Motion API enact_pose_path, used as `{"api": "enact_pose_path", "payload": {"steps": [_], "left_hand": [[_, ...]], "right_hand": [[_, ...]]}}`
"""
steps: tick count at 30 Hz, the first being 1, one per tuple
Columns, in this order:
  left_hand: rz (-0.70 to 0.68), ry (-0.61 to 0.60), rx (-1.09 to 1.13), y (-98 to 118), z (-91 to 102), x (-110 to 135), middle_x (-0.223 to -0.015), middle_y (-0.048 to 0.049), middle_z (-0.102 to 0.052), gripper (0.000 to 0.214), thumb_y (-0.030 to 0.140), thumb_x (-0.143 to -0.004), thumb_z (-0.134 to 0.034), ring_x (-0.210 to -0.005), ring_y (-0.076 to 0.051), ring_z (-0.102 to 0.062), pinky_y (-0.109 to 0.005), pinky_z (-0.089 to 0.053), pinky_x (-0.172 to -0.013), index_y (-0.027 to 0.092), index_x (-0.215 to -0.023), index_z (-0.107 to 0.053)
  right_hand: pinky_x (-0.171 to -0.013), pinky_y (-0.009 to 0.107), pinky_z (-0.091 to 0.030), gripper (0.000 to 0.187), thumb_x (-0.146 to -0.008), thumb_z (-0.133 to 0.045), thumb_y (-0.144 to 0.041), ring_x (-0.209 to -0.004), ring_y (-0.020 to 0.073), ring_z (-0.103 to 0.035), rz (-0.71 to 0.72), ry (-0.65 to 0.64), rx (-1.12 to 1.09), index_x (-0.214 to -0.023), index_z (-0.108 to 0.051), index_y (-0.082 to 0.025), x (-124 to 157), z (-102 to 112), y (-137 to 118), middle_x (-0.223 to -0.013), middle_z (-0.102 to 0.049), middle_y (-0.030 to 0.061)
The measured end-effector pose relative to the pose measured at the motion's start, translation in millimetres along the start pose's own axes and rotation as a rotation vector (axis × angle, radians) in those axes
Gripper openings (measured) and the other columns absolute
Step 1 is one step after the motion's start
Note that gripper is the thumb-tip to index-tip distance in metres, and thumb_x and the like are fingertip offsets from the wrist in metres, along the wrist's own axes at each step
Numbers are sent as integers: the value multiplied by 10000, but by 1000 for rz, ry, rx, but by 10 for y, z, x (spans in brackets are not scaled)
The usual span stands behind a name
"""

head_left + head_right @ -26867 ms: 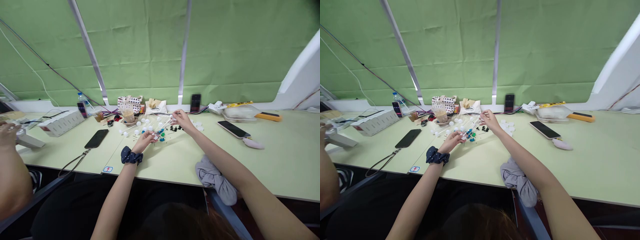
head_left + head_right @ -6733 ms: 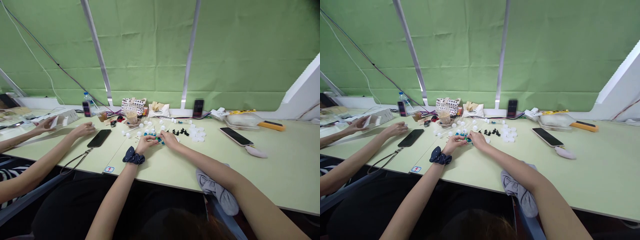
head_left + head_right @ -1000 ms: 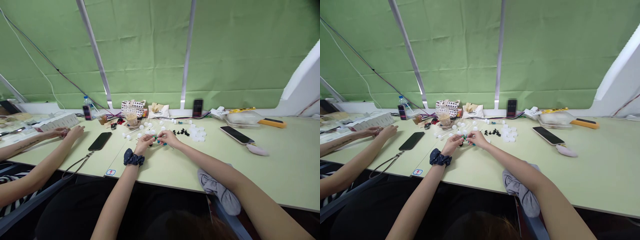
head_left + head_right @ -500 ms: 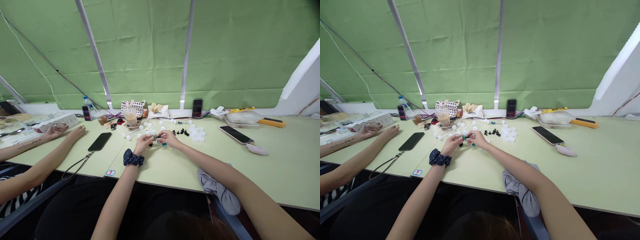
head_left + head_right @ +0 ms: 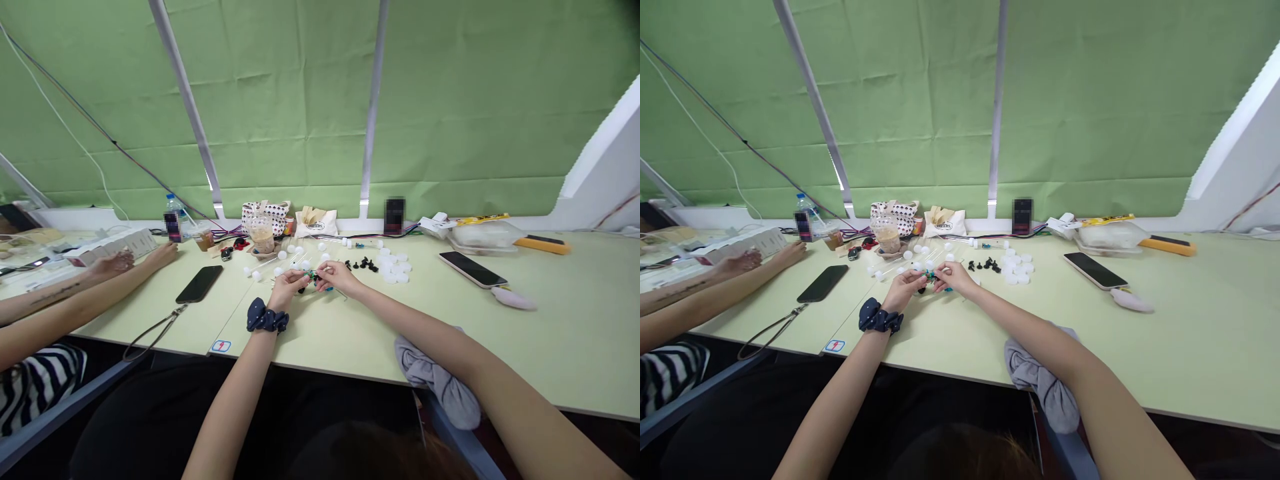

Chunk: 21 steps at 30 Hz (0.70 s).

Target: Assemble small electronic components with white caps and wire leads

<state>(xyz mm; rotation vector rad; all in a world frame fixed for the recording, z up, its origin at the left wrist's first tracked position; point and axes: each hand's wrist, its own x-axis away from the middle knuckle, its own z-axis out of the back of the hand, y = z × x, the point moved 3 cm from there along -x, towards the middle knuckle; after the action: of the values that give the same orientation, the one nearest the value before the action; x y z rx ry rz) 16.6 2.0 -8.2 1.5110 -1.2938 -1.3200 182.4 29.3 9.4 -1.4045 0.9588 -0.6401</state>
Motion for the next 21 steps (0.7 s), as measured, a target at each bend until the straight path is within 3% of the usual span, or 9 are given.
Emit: {"api": "enact_pose_path", "payload": {"steps": [9,13,17,21], "left_hand": [[-1,-17,-6,39,-43,19,-822,-69,-706,368,324,-551,-816,-716,-171,-636,-301,-457,-696,141,-821,-646],[0,-4,-13,24,-32,9,-828,-64,-709,369,330,-542,-819,-696,-159,-627,-297,-460,-688,142,-808,-646],[-9,6,-13,15,-22,8,-824,-61,-708,378,329,-540,-820,-695,-155,-628,-290,-463,-684,140,-815,-643],[-7,9,-1,26,-28,17,-826,-62,-707,380,329,-540,-819,-699,-160,-630,-295,-462,-681,144,-819,-640]], "right_hand": [[-461,255,-547,280,-810,-608,-420,-473,164,-648,-62,33,3,-802,-498,-162,10,-6,11,-550,-643,24],[-562,282,-578,214,-853,-577,-344,-570,184,-682,-103,45,-54,-793,-514,-148,27,-35,-17,-576,-658,53],[-733,287,-576,109,-790,-659,-162,-714,184,-700,-131,42,-135,-799,-556,-128,40,-34,-23,-682,-693,75],[-682,285,-578,112,-790,-662,-196,-712,187,-696,-179,-28,-148,-817,-593,-111,33,-4,13,-711,-698,89]]}}
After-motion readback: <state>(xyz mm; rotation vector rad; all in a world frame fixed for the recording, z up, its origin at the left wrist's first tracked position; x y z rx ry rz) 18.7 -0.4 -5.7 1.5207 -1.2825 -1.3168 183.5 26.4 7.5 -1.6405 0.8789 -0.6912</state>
